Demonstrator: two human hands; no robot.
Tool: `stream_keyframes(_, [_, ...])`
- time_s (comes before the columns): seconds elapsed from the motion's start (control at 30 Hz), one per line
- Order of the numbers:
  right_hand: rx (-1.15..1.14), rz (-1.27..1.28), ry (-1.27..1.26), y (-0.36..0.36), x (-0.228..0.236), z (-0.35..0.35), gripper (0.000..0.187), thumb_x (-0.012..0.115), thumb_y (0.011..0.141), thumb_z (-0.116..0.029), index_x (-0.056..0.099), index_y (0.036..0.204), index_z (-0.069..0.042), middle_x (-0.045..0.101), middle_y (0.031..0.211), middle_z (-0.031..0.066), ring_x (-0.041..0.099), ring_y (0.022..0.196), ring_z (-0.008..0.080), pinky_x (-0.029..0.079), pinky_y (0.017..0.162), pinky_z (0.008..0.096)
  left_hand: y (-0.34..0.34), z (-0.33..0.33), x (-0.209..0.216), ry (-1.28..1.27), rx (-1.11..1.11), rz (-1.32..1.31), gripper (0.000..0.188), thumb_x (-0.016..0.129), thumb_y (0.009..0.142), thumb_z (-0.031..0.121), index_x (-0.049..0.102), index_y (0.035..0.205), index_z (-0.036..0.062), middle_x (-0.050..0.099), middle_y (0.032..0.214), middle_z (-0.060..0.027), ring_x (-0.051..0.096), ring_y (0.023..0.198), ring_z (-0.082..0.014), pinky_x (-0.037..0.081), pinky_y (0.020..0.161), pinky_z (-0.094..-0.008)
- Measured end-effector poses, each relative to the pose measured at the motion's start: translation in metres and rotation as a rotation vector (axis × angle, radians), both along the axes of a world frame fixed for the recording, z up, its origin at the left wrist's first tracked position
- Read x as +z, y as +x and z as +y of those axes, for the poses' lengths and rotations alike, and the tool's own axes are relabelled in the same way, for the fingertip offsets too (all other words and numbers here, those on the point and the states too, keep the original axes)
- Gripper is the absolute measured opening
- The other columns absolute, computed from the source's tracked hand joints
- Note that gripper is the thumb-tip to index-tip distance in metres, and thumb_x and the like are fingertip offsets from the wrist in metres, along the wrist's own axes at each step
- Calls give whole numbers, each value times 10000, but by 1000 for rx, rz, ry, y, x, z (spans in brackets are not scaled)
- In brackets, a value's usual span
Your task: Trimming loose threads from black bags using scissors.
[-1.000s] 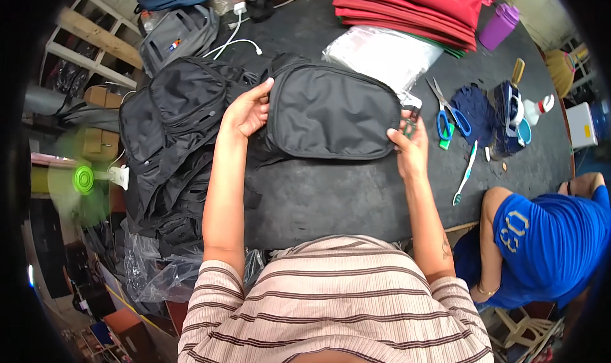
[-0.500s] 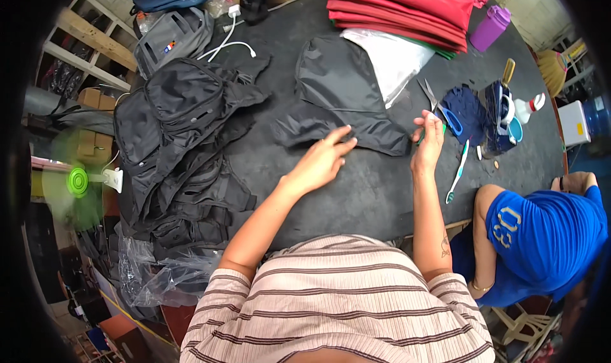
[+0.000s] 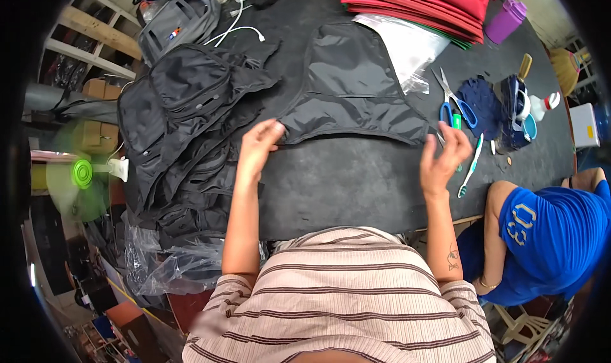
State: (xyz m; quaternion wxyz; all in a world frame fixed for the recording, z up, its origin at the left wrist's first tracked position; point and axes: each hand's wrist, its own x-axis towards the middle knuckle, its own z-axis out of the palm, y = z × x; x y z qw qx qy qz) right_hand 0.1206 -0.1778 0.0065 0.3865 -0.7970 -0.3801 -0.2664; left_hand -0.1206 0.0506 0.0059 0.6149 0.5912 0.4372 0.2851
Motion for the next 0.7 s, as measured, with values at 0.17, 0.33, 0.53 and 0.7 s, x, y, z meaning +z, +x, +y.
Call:
stream_keyframes(0.17, [610,-14,-395,-49,21,72,616,736,596,-109,520,1171,-80,456,1189,140,447,1064,319,360,904,405,0,-9,25,-41,-104,-163,136,637,801,107,607,758,-18,571,648,-10,523,553,-64,409,512,-205])
stream_keyframes(0.33, [615,340,-104,-33,19,102,264,571,684,61,629,930,-16,612,795,117,579,695,226,469,645,308,4,-11,39,11,75,-515,204,516,897,182,604,901,-2,608,766,-60,591,688,-138,468,648,-253])
stream_keyframes(0.53, [849,993,479,-28,87,121,326,535,848,-5,495,1166,52,599,1054,77,553,963,128,408,872,243,47,-17,63,216,-137,-284,201,622,838,171,610,986,34,588,846,-10,538,786,-69,437,698,-213])
stream_keyframes(0.7, [925,1244,441,-15,77,116,261,543,851,-27,527,1103,37,607,1012,82,567,920,131,438,840,254,100,-19,77,421,-21,-260,390,778,684,250,453,704,36,449,603,25,392,543,-46,380,502,-202])
